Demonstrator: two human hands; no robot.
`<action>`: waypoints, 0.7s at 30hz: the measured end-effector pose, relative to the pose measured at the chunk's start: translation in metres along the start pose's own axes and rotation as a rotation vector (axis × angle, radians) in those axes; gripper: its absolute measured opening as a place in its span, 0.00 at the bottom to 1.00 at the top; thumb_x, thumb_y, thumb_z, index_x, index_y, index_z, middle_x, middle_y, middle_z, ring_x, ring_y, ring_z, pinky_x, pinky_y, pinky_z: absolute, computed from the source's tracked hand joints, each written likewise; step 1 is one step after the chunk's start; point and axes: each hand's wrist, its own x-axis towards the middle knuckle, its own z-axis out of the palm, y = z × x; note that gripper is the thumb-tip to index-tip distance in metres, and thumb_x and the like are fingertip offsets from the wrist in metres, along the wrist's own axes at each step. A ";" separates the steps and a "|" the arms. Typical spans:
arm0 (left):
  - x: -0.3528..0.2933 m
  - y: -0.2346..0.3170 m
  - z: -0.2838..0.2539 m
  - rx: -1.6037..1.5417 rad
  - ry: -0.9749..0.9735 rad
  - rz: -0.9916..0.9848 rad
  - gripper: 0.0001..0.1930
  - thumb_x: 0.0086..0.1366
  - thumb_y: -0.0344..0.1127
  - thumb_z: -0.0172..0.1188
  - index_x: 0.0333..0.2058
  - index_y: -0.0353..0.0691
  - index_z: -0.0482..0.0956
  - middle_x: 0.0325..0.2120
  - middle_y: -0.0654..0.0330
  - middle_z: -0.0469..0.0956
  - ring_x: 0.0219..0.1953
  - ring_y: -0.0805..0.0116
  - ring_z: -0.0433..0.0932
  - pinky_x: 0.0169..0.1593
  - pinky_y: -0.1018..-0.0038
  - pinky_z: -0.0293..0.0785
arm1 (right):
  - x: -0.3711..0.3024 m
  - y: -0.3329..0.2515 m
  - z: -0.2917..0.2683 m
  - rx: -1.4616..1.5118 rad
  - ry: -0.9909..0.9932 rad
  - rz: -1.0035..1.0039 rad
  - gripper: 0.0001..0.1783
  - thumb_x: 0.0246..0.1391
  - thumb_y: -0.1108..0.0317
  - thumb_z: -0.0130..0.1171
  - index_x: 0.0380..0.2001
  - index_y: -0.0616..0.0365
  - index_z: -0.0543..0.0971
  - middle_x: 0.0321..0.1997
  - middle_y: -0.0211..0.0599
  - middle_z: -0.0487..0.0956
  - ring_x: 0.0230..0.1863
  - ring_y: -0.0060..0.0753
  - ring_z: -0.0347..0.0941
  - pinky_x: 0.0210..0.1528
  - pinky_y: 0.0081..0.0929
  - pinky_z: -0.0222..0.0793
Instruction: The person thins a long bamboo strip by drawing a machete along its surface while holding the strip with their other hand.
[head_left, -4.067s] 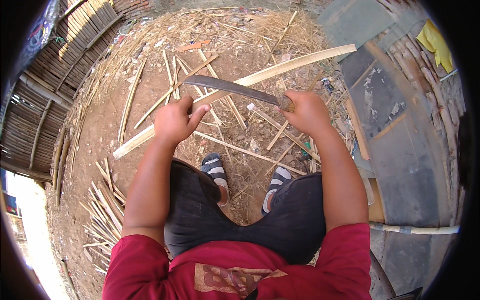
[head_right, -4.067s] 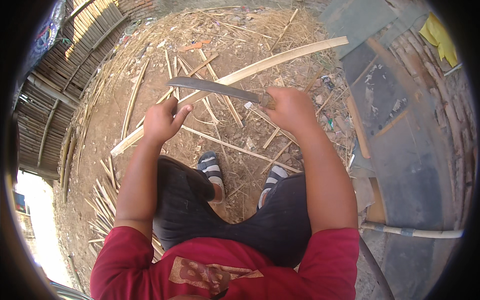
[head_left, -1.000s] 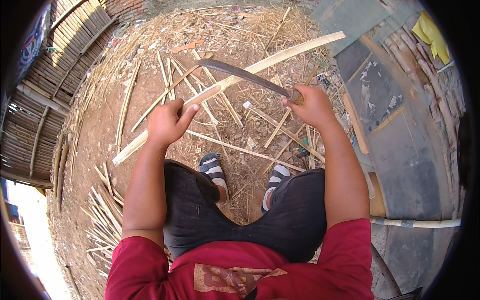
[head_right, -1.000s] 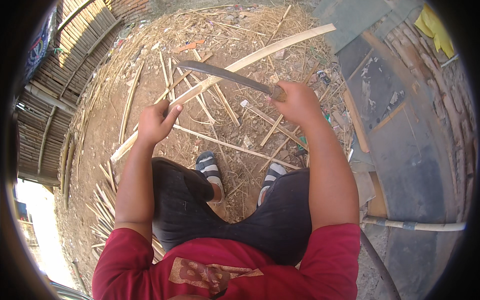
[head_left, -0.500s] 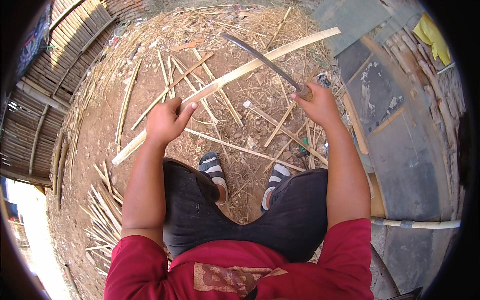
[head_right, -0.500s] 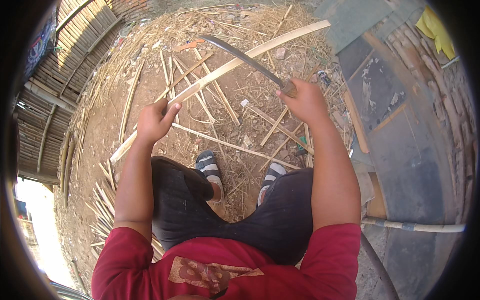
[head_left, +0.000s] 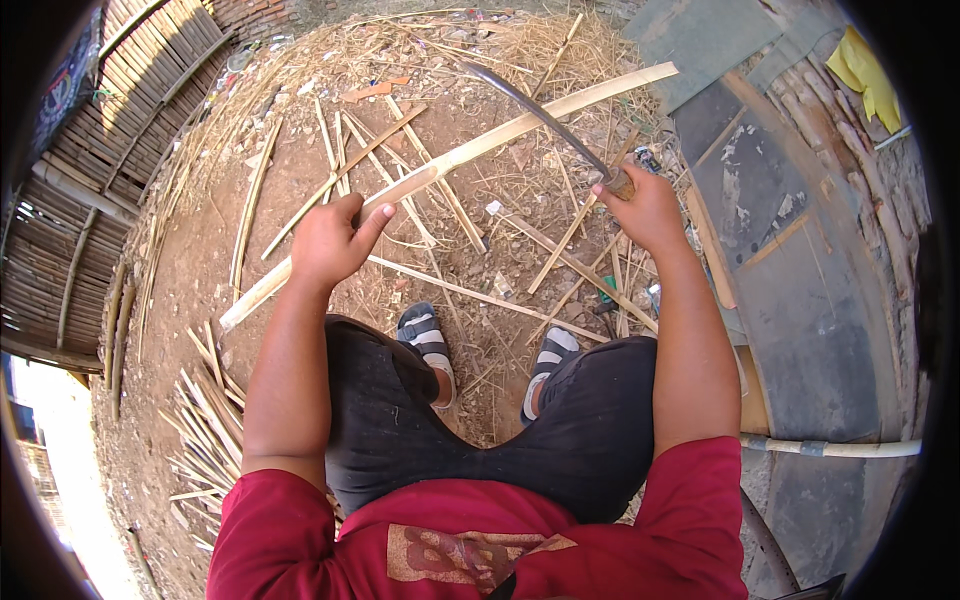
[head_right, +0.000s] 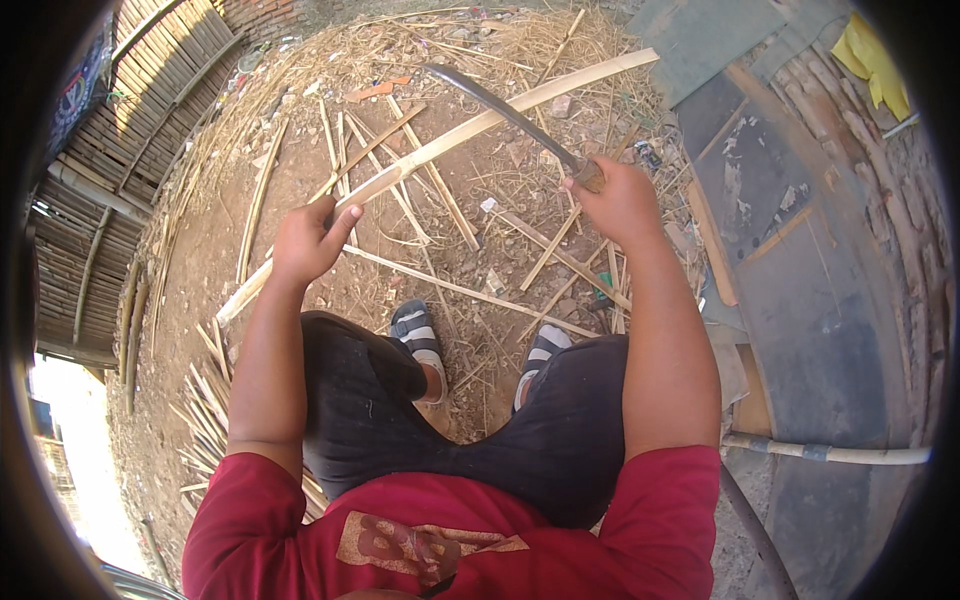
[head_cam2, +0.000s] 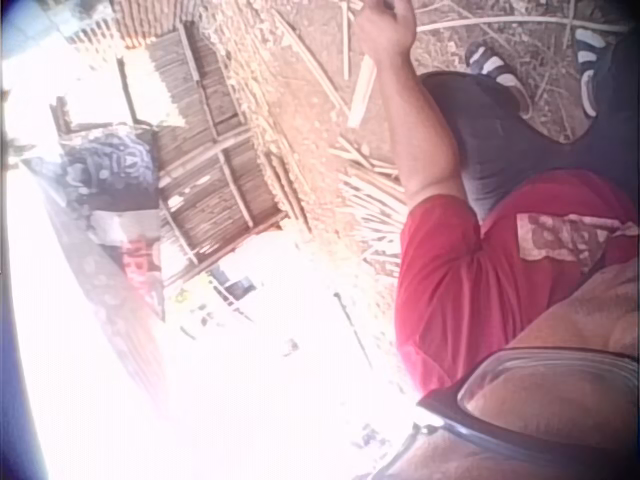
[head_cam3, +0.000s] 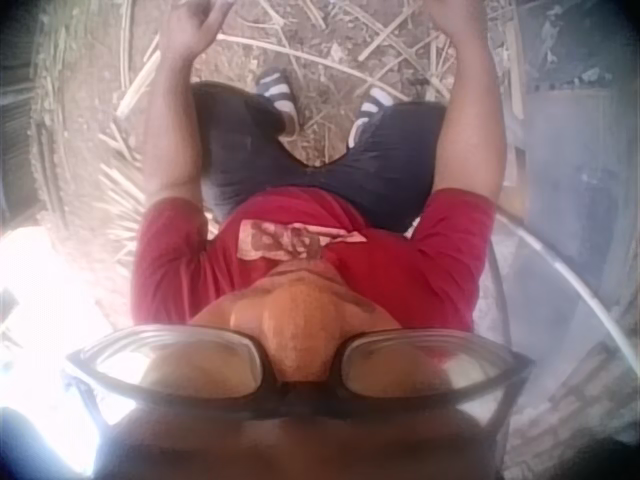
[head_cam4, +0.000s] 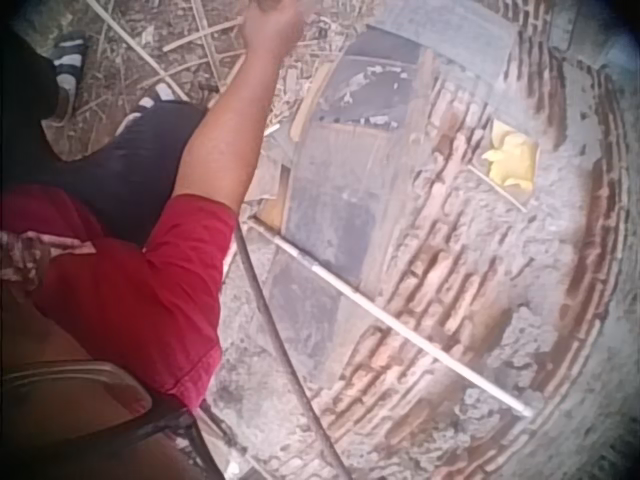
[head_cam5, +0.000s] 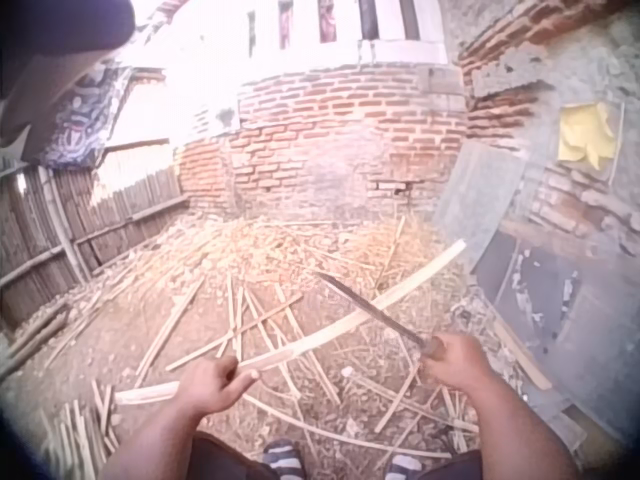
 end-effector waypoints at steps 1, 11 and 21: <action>0.001 -0.001 0.000 -0.002 -0.008 -0.011 0.32 0.68 0.65 0.59 0.25 0.37 0.78 0.19 0.49 0.78 0.26 0.45 0.80 0.33 0.54 0.74 | 0.001 0.005 0.002 0.000 0.032 0.013 0.32 0.55 0.44 0.70 0.54 0.57 0.83 0.45 0.51 0.86 0.48 0.53 0.84 0.50 0.44 0.78; -0.001 0.003 0.006 -0.078 0.062 0.071 0.29 0.68 0.59 0.63 0.23 0.34 0.76 0.15 0.49 0.73 0.20 0.48 0.73 0.28 0.57 0.68 | -0.007 -0.031 0.001 0.003 -0.139 -0.194 0.24 0.54 0.48 0.72 0.47 0.53 0.84 0.36 0.49 0.85 0.41 0.54 0.82 0.44 0.47 0.77; 0.001 -0.005 0.001 -0.071 0.026 -0.025 0.32 0.68 0.64 0.59 0.23 0.36 0.77 0.18 0.48 0.77 0.25 0.44 0.78 0.31 0.54 0.72 | -0.003 -0.012 0.002 -0.066 0.124 -0.057 0.24 0.54 0.47 0.70 0.47 0.53 0.84 0.38 0.49 0.85 0.42 0.55 0.82 0.42 0.48 0.77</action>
